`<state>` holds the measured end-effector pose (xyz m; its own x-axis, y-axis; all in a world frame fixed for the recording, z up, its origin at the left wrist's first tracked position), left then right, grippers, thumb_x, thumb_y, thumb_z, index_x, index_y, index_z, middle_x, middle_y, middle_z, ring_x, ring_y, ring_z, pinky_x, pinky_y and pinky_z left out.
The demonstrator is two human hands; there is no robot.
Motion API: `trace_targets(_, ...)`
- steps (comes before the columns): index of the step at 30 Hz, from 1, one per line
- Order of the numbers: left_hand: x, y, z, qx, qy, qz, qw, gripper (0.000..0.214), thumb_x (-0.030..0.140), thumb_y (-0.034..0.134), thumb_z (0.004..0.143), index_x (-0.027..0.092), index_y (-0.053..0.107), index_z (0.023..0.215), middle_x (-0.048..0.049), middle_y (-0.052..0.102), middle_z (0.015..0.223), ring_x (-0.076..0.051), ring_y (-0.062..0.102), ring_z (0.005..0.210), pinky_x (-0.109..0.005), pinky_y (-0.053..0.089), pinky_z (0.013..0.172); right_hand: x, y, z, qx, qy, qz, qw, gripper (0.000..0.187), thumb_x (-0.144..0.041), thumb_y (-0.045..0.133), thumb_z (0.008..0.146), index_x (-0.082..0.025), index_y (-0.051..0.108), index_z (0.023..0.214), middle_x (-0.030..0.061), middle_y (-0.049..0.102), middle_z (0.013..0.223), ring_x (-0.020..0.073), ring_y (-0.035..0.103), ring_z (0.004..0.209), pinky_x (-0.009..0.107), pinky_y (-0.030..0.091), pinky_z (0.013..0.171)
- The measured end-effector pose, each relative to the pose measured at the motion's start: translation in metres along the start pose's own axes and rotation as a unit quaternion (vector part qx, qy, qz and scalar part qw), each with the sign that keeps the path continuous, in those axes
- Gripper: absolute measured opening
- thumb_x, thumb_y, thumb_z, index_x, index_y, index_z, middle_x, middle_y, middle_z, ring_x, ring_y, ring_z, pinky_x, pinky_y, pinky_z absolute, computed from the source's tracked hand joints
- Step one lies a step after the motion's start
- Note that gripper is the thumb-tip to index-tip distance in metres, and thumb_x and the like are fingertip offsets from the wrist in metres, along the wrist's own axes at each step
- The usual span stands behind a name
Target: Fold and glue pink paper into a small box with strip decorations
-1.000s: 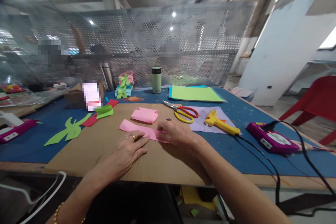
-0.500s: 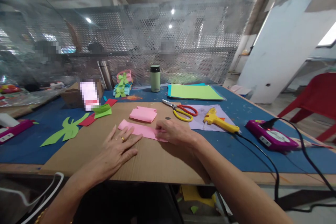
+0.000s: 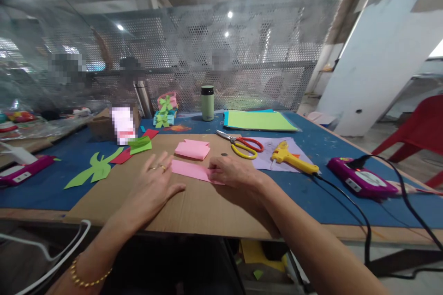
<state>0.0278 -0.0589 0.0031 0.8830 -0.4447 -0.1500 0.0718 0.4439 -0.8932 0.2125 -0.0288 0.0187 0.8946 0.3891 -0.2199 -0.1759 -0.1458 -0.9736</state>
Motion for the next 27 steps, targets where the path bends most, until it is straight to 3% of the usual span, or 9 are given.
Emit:
trace_targets(4, 0.015, 0.009, 0.009, -0.029, -0.023, 0.007, 0.999, 0.056, 0.056, 0.055, 0.092, 0.003, 0.071, 0.099, -0.0216, 0.072, 0.100, -0.034, 0.066, 0.104, -0.045, 0.051, 0.094, 0.001, -0.003, -0.007, 0.048, -0.015, -0.066, 0.997, 0.023, -0.033, 0.051, 0.096, -0.016, 0.067, 0.096, 0.0077, 0.066, 0.085, 0.0172, 0.055, 0.069, 0.028, 0.032, 0.059)
trace_targets(8, 0.012, 0.017, 0.005, -0.012, -0.042, -0.005, 0.999, 0.058, 0.054, 0.053, 0.094, -0.001, 0.065, 0.110, -0.0251, 0.067, 0.110, -0.033, 0.064, 0.105, -0.043, 0.051, 0.092, -0.023, -0.007, -0.023, 0.146, -0.048, -0.195, 0.969, 0.019, -0.017, 0.049, 0.095, -0.012, 0.067, 0.099, 0.0176, 0.066, 0.103, 0.0275, 0.059, 0.093, 0.037, 0.042, 0.080)
trace_targets(10, 0.011, 0.019, 0.003, -0.005, -0.041, -0.008, 0.999, 0.053, 0.050, 0.051, 0.096, 0.002, 0.063, 0.113, -0.0248, 0.065, 0.116, -0.032, 0.063, 0.108, -0.043, 0.050, 0.093, -0.048, 0.003, -0.030, 0.161, -0.121, -0.180, 0.963, 0.021, -0.017, 0.048, 0.096, -0.014, 0.066, 0.108, 0.0170, 0.065, 0.116, 0.0289, 0.056, 0.109, 0.041, 0.041, 0.095)
trace_targets(13, 0.014, 0.021, 0.000, -0.001, -0.020, -0.011, 1.000, 0.041, 0.043, 0.046, 0.099, 0.010, 0.063, 0.116, -0.0196, 0.065, 0.118, -0.030, 0.061, 0.112, -0.043, 0.049, 0.094, -0.073, 0.022, -0.033, 0.160, -0.190, -0.097, 0.964, 0.038, -0.037, 0.049, 0.100, -0.013, 0.058, 0.127, 0.0163, 0.061, 0.131, 0.0281, 0.051, 0.126, 0.041, 0.038, 0.108)
trace_targets(16, 0.014, 0.020, -0.001, 0.006, -0.007, -0.006, 1.000, 0.038, 0.041, 0.044, 0.100, 0.021, 0.058, 0.129, -0.0168, 0.063, 0.123, -0.031, 0.057, 0.119, -0.044, 0.047, 0.096, -0.075, 0.035, -0.030, 0.168, -0.179, -0.034, 0.969, 0.053, -0.049, 0.046, 0.099, -0.011, 0.053, 0.135, 0.0180, 0.055, 0.140, 0.0274, 0.047, 0.134, 0.041, 0.035, 0.114)
trace_targets(19, 0.013, 0.019, -0.001, -0.005, 0.001, -0.031, 1.000, 0.038, 0.041, 0.044, 0.100, 0.025, 0.058, 0.131, -0.0160, 0.063, 0.126, -0.032, 0.056, 0.123, -0.047, 0.046, 0.097, -0.069, 0.040, -0.033, 0.167, -0.154, -0.010, 0.974, 0.050, -0.048, 0.048, 0.099, -0.012, 0.054, 0.133, 0.0172, 0.055, 0.141, 0.0275, 0.045, 0.137, 0.042, 0.033, 0.116)
trace_targets(24, 0.013, 0.015, 0.001, -0.019, 0.010, -0.088, 0.996, 0.036, 0.040, 0.043, 0.100, 0.027, 0.061, 0.128, -0.0131, 0.066, 0.128, -0.031, 0.053, 0.128, -0.049, 0.042, 0.103, -0.055, 0.035, -0.051, 0.171, -0.109, -0.016, 0.979, 0.040, -0.039, 0.045, 0.101, -0.014, 0.055, 0.131, 0.0163, 0.059, 0.138, 0.0242, 0.048, 0.136, 0.039, 0.037, 0.114)
trace_targets(27, 0.009, 0.020, -0.001, -0.055, -0.004, -0.079, 0.995, 0.044, 0.043, 0.042, 0.100, 0.020, 0.059, 0.133, -0.0172, 0.062, 0.135, -0.034, 0.047, 0.136, -0.049, 0.037, 0.109, -0.045, 0.035, -0.065, 0.180, -0.078, -0.049, 0.979, 0.040, -0.037, 0.044, 0.102, -0.013, 0.055, 0.132, 0.0170, 0.056, 0.142, 0.0246, 0.048, 0.137, 0.039, 0.037, 0.113)
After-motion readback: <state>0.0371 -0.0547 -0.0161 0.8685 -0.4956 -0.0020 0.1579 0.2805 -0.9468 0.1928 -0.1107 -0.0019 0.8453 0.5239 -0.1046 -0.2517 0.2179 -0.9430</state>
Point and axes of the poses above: each hand's wrist, its own z-axis towards the middle knuckle, its own y-axis out of the palm, x = y × z, the point moved 7 cm from there along z, towards the middle knuckle
